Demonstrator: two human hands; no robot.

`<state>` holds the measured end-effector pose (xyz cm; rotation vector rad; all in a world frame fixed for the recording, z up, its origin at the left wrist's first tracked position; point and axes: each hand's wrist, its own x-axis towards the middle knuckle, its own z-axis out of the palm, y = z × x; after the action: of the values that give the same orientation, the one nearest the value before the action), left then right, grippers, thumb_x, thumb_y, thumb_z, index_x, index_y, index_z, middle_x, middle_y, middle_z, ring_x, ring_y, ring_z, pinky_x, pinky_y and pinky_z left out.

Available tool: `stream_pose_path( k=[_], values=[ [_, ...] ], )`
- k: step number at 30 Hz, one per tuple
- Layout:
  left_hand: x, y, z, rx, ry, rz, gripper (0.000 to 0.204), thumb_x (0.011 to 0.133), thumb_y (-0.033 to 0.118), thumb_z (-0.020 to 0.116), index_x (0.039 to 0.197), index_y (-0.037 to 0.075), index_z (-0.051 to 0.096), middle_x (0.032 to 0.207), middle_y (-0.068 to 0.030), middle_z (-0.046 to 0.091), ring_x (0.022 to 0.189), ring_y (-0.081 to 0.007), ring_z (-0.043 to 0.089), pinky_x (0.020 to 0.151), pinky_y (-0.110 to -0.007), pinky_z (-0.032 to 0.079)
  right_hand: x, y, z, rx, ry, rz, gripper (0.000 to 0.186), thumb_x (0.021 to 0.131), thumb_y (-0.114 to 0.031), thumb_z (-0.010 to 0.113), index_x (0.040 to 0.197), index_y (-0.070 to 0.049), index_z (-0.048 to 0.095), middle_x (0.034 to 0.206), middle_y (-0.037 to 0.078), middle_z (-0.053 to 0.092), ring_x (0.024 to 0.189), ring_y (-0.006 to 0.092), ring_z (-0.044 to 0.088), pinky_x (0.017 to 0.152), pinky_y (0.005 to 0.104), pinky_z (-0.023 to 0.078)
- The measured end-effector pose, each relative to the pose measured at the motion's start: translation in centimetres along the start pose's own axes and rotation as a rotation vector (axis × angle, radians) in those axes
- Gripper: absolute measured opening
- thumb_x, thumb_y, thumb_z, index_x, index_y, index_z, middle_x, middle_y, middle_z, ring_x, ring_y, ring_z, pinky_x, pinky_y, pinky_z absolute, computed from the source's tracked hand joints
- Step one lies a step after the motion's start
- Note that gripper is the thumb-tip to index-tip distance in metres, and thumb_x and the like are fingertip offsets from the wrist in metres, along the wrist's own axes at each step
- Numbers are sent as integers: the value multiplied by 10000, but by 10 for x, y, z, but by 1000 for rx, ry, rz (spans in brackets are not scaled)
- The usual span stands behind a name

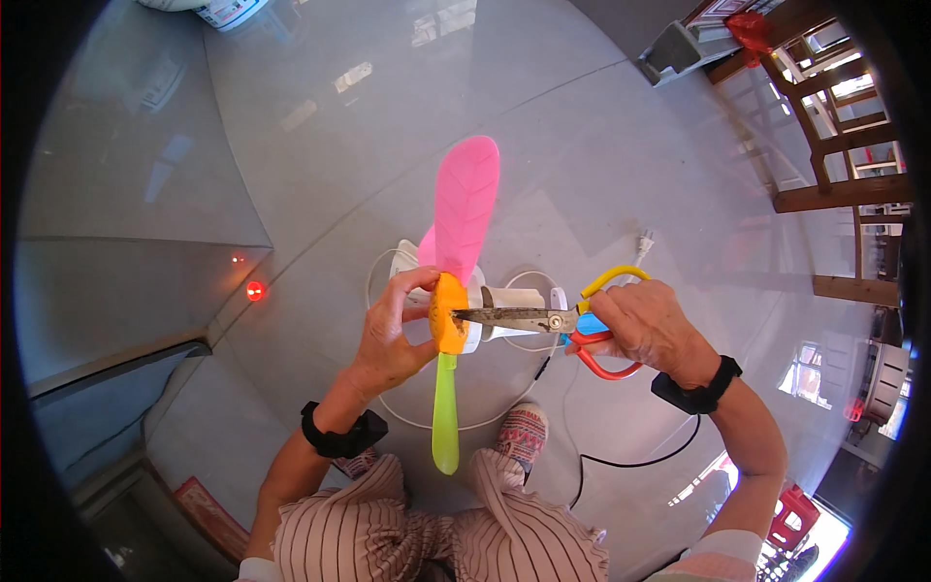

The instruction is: The person uses scissors to trim or cut parts of a small portable fan's blades and later reattaches a blade by hand.

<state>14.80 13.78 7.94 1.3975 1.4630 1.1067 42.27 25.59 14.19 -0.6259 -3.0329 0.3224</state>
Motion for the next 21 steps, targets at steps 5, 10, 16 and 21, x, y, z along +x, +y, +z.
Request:
stream_pose_path(
  k=[5, 10, 16, 21],
  values=[
    [-2, -1, -1, 16, -18, 8, 666, 634, 26, 793, 1184, 76, 423, 1207, -98, 456, 1113, -213, 495, 849, -349, 529, -1, -5, -2, 23, -28, 17, 421, 759, -498, 630, 803, -99, 504, 583, 35, 473, 495, 172, 510, 434, 288, 398],
    [-3, 0, 0, 18, -3, 10, 636, 659, 64, 782, 1190, 73, 432, 1201, -92, 475, 1099, -211, 510, 846, -352, 529, -5, -9, -1, 31, -41, 34, 454, 755, -542, 608, 816, -104, 507, 586, 27, 495, 488, 162, 512, 427, 275, 400],
    [-3, 0, 1, 37, -1, 36, 638, 656, 43, 780, 1190, 72, 433, 1213, -104, 471, 1098, -224, 513, 842, -349, 530, -8, -12, 1, 14, -50, 37, 474, 759, -557, 595, 849, -98, 515, 591, 29, 502, 485, 156, 512, 425, 270, 399],
    [-3, 0, 1, 44, 22, 53, 638, 652, 14, 763, 1196, 56, 434, 1210, -107, 483, 1095, -230, 523, 837, -343, 532, -8, -16, 1, 54, -82, 70, 473, 764, -553, 592, 853, -94, 514, 590, 27, 510, 484, 167, 523, 423, 281, 404]
  ],
)
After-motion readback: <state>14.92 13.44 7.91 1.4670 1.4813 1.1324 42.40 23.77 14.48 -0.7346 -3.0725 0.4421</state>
